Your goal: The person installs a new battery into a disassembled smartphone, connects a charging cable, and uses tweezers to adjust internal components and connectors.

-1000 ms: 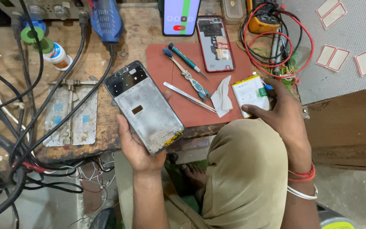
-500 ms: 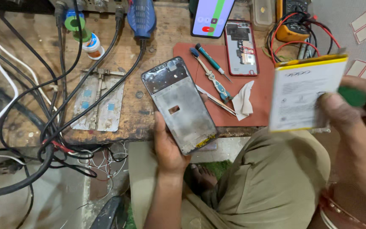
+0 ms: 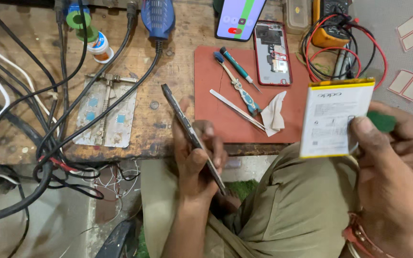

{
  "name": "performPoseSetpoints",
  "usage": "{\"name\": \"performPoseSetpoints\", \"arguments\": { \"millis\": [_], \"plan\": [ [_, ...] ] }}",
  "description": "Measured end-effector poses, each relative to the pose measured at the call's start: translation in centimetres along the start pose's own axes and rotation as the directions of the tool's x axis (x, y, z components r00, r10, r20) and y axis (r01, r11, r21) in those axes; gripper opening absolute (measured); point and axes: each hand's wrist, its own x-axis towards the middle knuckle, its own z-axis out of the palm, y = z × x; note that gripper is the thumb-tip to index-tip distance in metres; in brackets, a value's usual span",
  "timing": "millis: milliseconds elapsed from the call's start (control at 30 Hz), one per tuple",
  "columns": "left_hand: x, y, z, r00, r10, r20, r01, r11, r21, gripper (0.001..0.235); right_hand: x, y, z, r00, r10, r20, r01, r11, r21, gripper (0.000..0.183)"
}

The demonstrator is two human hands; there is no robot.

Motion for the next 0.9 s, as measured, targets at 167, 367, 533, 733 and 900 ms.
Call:
{"name": "performPoseSetpoints", "arguments": {
  "millis": [167, 367, 533, 733, 900],
  "plan": [
    [-1.3, -0.9, -1.1, 0.961, -0.088, 0.264, 0.225, 0.804, -0.551, 0.080, -3.1, 0.8, 1.6, 0.994, 0.018, 0.108, -0.010, 0.997, -0.070, 0.029],
    [-3.4, -3.6, -2.5, 0.932, -0.351, 0.091, 0.336, 0.744, -0.578, 0.070, -4.5, 1.9, 2.9, 0.997, 0.012, 0.073, 0.012, 0.951, -0.308, 0.027],
    [-4.4, -3.5, -2.0, 0.934, -0.339, 0.109, 0.348, 0.807, -0.476, 0.075, -4.8, 1.7, 3.4, 0.989, 0.098, 0.110, -0.052, 0.929, -0.365, 0.030],
    [-4.0, -2.2, 0.7, 0.945, -0.253, 0.207, 0.305, 0.909, -0.284, 0.081, -4.8, 1.6, 4.2, 0.966, 0.156, 0.207, -0.076, 0.934, -0.350, 0.028],
    [-3.3, -1.6, 2.2, 0.959, -0.238, 0.157, 0.264, 0.949, -0.174, 0.080, -5.0, 1.3, 4.6, 0.966, -0.004, 0.258, 0.116, 0.900, -0.421, 0.024]
  ]
}}
